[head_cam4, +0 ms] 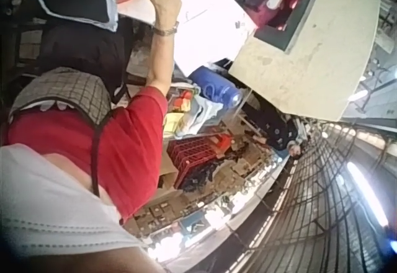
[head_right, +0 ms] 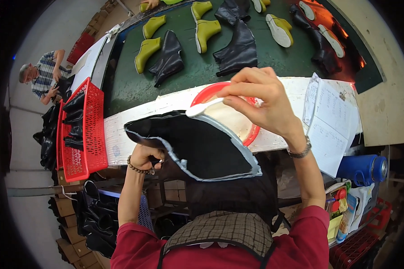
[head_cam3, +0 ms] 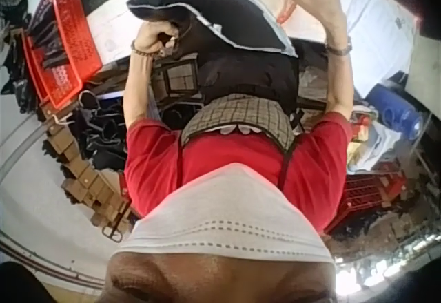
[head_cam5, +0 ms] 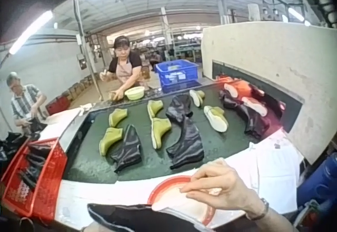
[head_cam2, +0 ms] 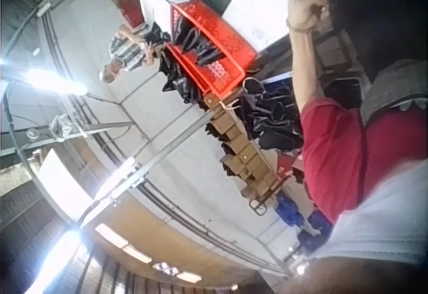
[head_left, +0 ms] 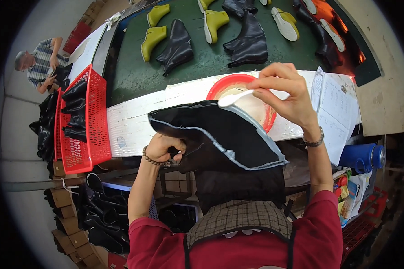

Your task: Applying glue to the edges and soles of black leather boots using a brush and adhesive.

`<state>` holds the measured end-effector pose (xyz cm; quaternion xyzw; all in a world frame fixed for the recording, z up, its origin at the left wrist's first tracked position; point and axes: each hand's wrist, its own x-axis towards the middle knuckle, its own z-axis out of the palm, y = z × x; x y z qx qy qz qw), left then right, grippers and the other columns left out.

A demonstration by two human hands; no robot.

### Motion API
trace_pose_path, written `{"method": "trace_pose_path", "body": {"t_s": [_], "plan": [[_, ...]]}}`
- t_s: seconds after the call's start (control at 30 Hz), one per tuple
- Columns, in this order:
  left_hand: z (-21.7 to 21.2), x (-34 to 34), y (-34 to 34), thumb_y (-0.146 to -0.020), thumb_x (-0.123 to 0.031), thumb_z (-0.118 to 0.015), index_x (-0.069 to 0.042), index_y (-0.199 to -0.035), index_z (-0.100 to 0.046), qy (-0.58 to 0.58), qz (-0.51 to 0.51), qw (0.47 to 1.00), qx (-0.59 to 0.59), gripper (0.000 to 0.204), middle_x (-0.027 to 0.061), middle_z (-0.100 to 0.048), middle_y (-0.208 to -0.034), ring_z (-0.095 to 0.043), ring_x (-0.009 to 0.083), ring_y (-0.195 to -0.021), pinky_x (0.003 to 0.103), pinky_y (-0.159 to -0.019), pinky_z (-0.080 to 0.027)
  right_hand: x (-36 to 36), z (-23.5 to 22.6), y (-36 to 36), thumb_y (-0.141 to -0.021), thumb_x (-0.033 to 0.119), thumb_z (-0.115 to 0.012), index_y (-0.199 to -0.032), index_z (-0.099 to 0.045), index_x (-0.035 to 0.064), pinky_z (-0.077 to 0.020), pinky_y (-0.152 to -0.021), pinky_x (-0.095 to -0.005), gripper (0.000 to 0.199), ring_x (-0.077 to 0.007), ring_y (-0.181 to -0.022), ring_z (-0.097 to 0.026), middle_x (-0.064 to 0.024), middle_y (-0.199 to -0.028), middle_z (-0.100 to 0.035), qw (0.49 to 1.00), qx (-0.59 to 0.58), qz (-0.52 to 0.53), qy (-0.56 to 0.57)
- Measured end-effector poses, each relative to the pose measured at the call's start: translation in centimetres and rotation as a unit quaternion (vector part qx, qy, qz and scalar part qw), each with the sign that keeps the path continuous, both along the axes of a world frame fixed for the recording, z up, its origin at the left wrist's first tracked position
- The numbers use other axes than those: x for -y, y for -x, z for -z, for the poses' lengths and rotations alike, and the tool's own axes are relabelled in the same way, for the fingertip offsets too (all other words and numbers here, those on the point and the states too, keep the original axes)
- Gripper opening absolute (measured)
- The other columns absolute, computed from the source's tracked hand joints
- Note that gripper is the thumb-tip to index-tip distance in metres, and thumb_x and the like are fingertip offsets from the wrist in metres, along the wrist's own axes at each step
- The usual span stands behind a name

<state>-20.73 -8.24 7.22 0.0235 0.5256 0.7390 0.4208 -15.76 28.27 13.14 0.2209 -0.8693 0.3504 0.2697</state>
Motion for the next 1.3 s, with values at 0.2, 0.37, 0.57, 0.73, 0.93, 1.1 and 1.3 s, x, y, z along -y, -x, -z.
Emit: {"method": "trace_pose_path", "body": {"t_s": [0.2, 0.37, 0.57, 0.73, 0.93, 1.1, 1.3], "plan": [[-0.6, -1.2, -0.4, -0.071, 0.012, -0.054, 0.015, -0.108, -0.065, 0.03, 0.103, 0.994, -0.019, 0.039, 0.0201, -0.065, -0.07, -0.053, 0.0207, -0.042, 0.031, -0.036, -0.041, -0.5, -1.0, -0.5, -0.076, 0.008, -0.083, -0.096, -0.081, 0.0128, -0.0392, -0.083, -0.0315, 0.02, -0.0146, -0.085, -0.058, 0.0008, -0.086, -0.066, 1.0, 0.011, -0.008, -0.025], [-1.4, -3.0, -1.2, -0.069, 0.012, -0.054, 0.015, -0.111, -0.064, 0.029, 0.122, 0.99, 0.059, 0.043, 0.0213, -0.065, -0.07, -0.053, 0.0206, -0.041, 0.03, -0.036, -0.04, 0.1, -1.9, 0.4, -0.076, 0.013, -0.085, -0.096, -0.081, 0.0147, -0.0377, -0.085, -0.0326, 0.021, -0.015, -0.084, -0.059, 0.0016, -0.089, -0.066, 0.996, -0.002, -0.065, -0.059], [-0.5, -4.6, -2.1, -0.071, 0.01, -0.058, 0.013, -0.106, -0.067, 0.04, 0.196, 0.974, 0.107, 0.037, 0.0206, -0.065, -0.072, -0.053, 0.0206, -0.043, 0.029, -0.037, -0.039, 2.4, -2.3, 2.2, -0.077, 0.016, -0.085, -0.095, -0.081, 0.0152, -0.0373, -0.086, -0.0331, 0.019, -0.015, -0.081, -0.058, 0.0025, -0.089, -0.066, 0.988, -0.057, -0.117, -0.081], [-0.5, -3.2, -1.6, -0.069, 0.012, -0.06, 0.014, -0.104, -0.066, 0.018, 0.169, 0.978, 0.119, 0.035, 0.0197, -0.066, -0.073, -0.053, 0.0204, -0.043, 0.028, -0.035, -0.038, 2.1, -1.8, 1.6, -0.076, 0.015, -0.085, -0.095, -0.08, 0.014, -0.0373, -0.086, -0.0333, 0.019, -0.0141, -0.08, -0.058, 0.0026, -0.089, -0.066, 0.988, -0.092, -0.097, -0.072], [-0.5, 0.2, -1.3, -0.069, 0.018, -0.058, 0.013, -0.11, -0.064, 0.052, 0.026, 0.998, 0.007, 0.042, 0.018, -0.062, -0.066, -0.054, 0.0224, -0.042, 0.031, -0.037, -0.041, -0.5, 1.6, -0.9, -0.073, 0.01, -0.086, -0.097, -0.081, 0.0116, -0.0379, -0.086, -0.0327, 0.025, -0.0144, -0.082, -0.058, 0.0008, -0.088, -0.066, 0.998, -0.043, -0.043, -0.012], [-1.0, 1.5, -1.5, -0.07, 0.017, -0.057, 0.011, -0.103, -0.063, -0.058, -0.101, 0.993, -0.03, 0.033, 0.0183, -0.062, -0.072, -0.057, 0.0234, -0.048, 0.032, -0.038, -0.042, -1.6, 4.6, -3.3, -0.075, 0.008, -0.085, -0.096, -0.081, 0.0121, -0.0388, -0.086, -0.031, 0.022, -0.0149, -0.087, -0.06, 0.0004, -0.091, -0.068, 0.998, 0.022, 0.029, 0.049], [1.1, 3.9, 0.1, -0.074, 0.003, -0.057, 0.009, -0.107, -0.062, -0.026, -0.122, 0.991, -0.047, 0.034, 0.0196, -0.069, -0.082, -0.057, 0.0235, -0.047, 0.03, -0.036, -0.042, -1.7, 5.9, -4.5, -0.083, 0.003, -0.078, -0.1, -0.078, 0.0052, -0.042, -0.083, -0.0288, 0.017, -0.0141, -0.086, -0.062, -0.004, -0.095, -0.069, 0.982, 0.085, 0.073, 0.153]]}}
